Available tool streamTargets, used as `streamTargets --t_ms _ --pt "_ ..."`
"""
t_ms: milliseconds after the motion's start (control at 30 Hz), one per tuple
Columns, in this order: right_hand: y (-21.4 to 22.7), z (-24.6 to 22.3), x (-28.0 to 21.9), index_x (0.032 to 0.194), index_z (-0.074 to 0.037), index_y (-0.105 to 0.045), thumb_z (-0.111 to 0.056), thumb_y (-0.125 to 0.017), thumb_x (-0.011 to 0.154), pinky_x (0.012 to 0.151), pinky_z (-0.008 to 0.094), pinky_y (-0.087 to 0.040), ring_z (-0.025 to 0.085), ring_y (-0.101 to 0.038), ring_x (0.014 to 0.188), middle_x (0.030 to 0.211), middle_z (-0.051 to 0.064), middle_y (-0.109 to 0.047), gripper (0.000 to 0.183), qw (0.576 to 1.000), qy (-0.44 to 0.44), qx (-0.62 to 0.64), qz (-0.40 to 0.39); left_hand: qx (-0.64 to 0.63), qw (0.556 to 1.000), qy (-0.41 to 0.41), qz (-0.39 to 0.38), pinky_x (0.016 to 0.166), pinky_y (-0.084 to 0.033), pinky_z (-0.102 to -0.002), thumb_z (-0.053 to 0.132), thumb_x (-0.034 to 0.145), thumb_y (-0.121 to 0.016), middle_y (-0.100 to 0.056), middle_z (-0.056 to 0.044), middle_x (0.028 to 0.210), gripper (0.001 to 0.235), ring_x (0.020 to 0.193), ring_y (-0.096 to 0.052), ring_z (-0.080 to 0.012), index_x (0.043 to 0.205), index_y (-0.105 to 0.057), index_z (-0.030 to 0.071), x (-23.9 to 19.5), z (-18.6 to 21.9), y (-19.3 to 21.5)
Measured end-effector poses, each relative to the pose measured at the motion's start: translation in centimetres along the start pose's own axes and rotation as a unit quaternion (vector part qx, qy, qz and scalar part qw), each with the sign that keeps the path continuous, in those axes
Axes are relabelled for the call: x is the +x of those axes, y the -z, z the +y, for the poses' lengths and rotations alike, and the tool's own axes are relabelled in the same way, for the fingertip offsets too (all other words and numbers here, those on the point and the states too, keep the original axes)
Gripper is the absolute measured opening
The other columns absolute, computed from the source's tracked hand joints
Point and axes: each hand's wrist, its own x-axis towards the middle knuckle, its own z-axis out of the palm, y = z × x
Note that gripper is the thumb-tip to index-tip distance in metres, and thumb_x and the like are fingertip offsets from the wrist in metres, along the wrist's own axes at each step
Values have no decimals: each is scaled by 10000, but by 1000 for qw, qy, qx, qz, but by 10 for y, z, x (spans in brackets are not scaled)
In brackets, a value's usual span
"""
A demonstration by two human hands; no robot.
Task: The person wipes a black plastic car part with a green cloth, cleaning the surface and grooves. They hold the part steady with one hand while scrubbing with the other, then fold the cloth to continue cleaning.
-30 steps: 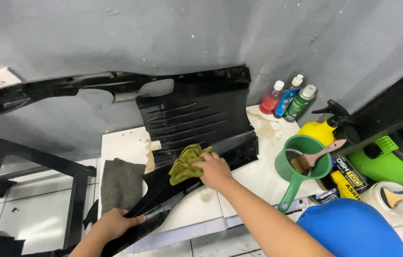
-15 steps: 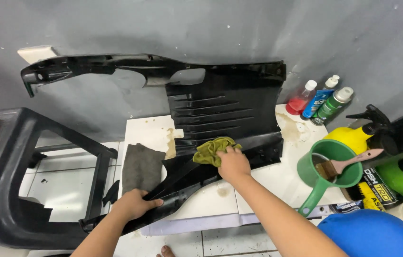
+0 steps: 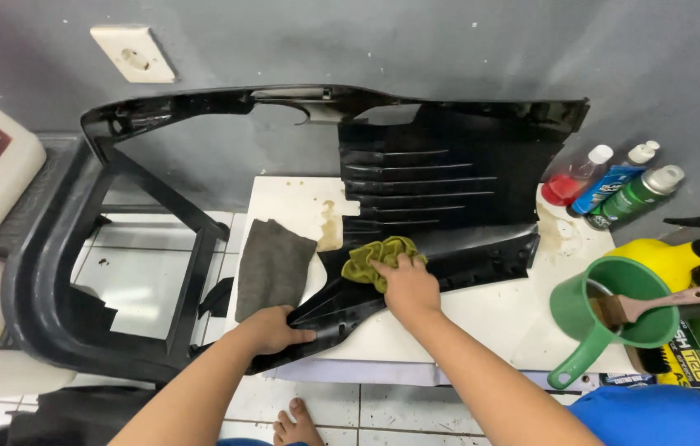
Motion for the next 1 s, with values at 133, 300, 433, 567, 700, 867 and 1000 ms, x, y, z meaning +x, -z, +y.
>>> streamTargets --t_ms 133,300,433,567,700,867,1000 --pt "-13 11 15 1506 -481 -394 -70 -497 918 864 440 -554 367 -394 1356 1482 100 -423 725 999 -39 5 20 105 978 56 -174 1143 -425 -474 419 686 -850 -286 -53 1636 1212 1461 -379 -339 1603 -65 307 -74 31 40" --pt "-6 20 18 1511 -508 -355 -233 -590 948 920 430 -565 381 -315 1449 1590 118 -325 669 998 -67 4 7 202 965 8 -166 1001 -490 -375 350 704 -841 -565 47 1412 854 1271 -569 -233 1465 -453 334 -55 -3 29" --pt "-24 20 22 1524 -474 -355 -117 -501 940 756 382 -588 370 -395 1364 1513 114 -399 699 997 -65 -19 28 139 974 18 -178 651 -529 -276 175 819 -770 -673 -14 1077 895 718 -625 -122 1549 -277 334 -67 7 26" --pt "-42 2 21 1531 -288 -401 -109 -504 890 780 478 -581 399 -531 1153 1386 177 -509 673 998 -6 -30 58 163 971 2 -177 757 -559 -303 209 809 -786 -587 -30 1344 1056 864 -662 -160 1590 -96 377 -67 8 29" --pt "-55 -14 10 1511 -174 -445 -143 -565 872 816 468 -574 387 -558 1133 1339 174 -556 651 994 97 -41 40 168 968 5 -185 815 -566 -321 214 847 -770 -546 -81 1391 1160 1034 -643 -217 1584 75 513 -64 10 29" --pt "-57 -13 4 1504 -240 -460 -227 -628 878 837 453 -549 357 -530 1178 1395 145 -523 648 987 149 -50 35 219 965 -32 -143 852 -536 -355 192 760 -788 -590 -71 1275 1224 1069 -628 -264 1596 66 456 -69 16 25" --pt "-23 2 23 1389 -394 -583 -194 -559 883 856 462 -562 329 -572 1158 1394 72 -559 544 999 23 0 28 244 962 -69 -102 738 -536 -358 92 744 -769 -647 -68 1040 1247 892 -645 -242 1581 66 491 -70 18 19"
